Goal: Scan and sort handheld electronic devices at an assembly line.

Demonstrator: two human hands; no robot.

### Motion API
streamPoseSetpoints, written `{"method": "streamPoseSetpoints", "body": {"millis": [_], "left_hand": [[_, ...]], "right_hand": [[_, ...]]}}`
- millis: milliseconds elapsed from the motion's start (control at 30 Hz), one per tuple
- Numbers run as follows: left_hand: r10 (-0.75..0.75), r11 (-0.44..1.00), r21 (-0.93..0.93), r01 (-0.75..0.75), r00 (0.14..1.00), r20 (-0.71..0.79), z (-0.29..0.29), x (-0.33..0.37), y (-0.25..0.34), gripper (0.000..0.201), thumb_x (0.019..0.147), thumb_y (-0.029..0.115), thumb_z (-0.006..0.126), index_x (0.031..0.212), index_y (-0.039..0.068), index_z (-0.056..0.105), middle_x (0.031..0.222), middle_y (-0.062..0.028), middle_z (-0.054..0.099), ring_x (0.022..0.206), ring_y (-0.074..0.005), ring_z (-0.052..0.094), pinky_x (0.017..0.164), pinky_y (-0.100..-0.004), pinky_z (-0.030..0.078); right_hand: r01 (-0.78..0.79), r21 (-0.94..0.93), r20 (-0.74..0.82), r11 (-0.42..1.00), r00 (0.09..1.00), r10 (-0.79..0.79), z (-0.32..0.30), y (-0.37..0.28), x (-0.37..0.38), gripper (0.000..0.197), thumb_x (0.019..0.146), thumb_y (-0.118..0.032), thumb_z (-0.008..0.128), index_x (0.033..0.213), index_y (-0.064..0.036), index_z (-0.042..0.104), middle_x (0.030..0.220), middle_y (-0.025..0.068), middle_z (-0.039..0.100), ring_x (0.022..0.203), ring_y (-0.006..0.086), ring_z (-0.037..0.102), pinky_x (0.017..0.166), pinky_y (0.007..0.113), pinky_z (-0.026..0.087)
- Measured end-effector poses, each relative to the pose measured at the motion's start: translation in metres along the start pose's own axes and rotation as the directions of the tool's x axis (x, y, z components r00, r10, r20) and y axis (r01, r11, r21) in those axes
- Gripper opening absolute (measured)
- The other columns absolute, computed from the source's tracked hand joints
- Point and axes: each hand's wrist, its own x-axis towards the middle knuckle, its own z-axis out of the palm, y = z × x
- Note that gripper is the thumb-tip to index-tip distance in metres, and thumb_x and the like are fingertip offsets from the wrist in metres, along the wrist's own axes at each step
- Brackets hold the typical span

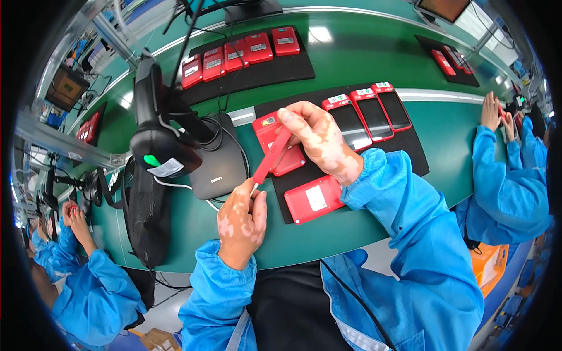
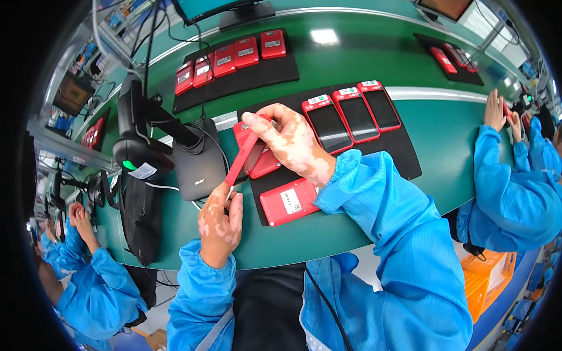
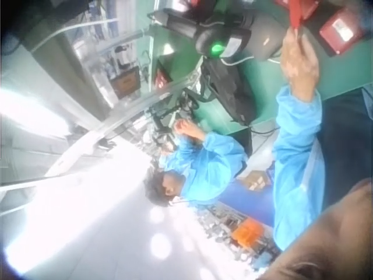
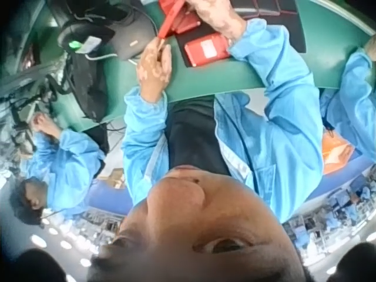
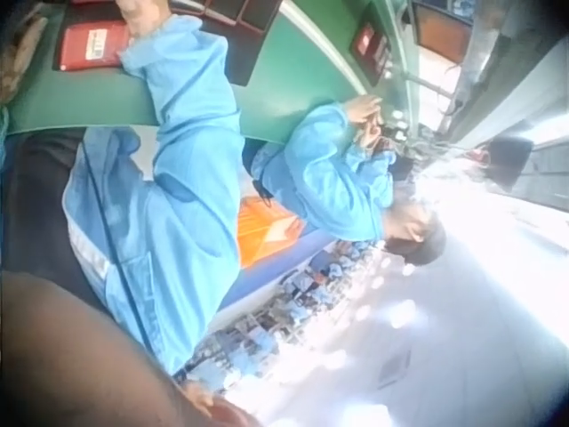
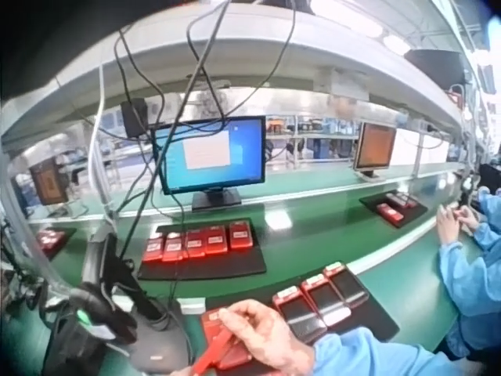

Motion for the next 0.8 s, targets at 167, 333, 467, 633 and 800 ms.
{"method": "streamPoseSetpoints", "body": {"millis": [167, 333, 467, 633, 800], "left_hand": [[-0.072, 0.997, 0.040, 0.070, 0.996, 0.055, -0.002, -0.002, 0.004, 0.034, 0.094, 0.000, 0.074, 0.126, -0.004, 0.063, 0.090, -0.0181, 0.071, 0.070, -0.0295, 0.069, 0.065, -0.0403, 0.056], [-0.098, 0.995, 0.041, 0.095, 0.992, 0.081, -0.005, 0.001, 0.005, 0.028, 0.095, 0.001, 0.073, 0.122, -0.005, 0.065, 0.091, -0.0201, 0.072, 0.073, -0.0341, 0.071, 0.067, -0.0415, 0.056], [-0.093, 0.996, -0.004, 0.094, 0.995, 0.027, -0.005, -0.001, 0.002, 0.023, 0.096, 0.001, 0.072, 0.118, -0.004, 0.067, 0.089, -0.0207, 0.072, 0.074, -0.0364, 0.071, 0.067, -0.0422, 0.056], [-0.137, 0.991, 0.009, 0.136, 0.990, 0.038, -0.005, -0.003, 0.000, 0.018, 0.096, 0.001, 0.072, 0.113, -0.003, 0.069, 0.084, -0.0190, 0.071, 0.071, -0.0362, 0.070, 0.065, -0.0427, 0.056], [-0.123, 0.992, 0.013, 0.123, 0.992, 0.040, -0.004, -0.002, 0.003, 0.017, 0.096, 0.001, 0.072, 0.112, -0.003, 0.069, 0.083, -0.0185, 0.071, 0.070, -0.0360, 0.070, 0.064, -0.0431, 0.055]], "right_hand": [[0.014, -0.103, -0.045, 0.995, 0.999, -0.019, -0.001, 0.002, 0.004, 0.053, 0.093, -0.049, 0.081, 0.107, 0.0007, 0.070, 0.089, 0.0058, 0.071, 0.079, 0.0105, 0.062, 0.071, 0.029, 0.053], [0.012, -0.085, -0.036, 0.996, 0.999, -0.015, -0.004, 0.009, 0.006, 0.055, 0.092, -0.051, 0.082, 0.109, 0.0003, 0.070, 0.091, 0.0067, 0.072, 0.079, 0.0101, 0.063, 0.072, 0.028, 0.053], [-0.014, -0.091, 0.061, 0.996, 0.998, 0.019, -0.002, 0.002, 0.003, 0.048, 0.102, -0.041, 0.074, 0.121, 0.0013, 0.062, 0.107, 0.0090, 0.070, 0.100, 0.0173, 0.072, 0.085, 0.032, 0.058], [-0.003, 0.022, 0.107, 1.000, 0.994, 0.001, 0.001, 0.006, 0.002, 0.046, 0.102, -0.039, 0.074, 0.122, 0.0014, 0.061, 0.116, 0.0122, 0.069, 0.110, 0.0225, 0.073, 0.088, 0.035, 0.060], [-0.002, -0.008, 0.110, 1.000, 0.994, 0.003, -0.002, 0.011, 0.005, 0.060, 0.092, -0.043, 0.084, 0.123, 0.0029, 0.061, 0.108, 0.0125, 0.074, 0.099, 0.0168, 0.072, 0.089, 0.032, 0.059]]}}
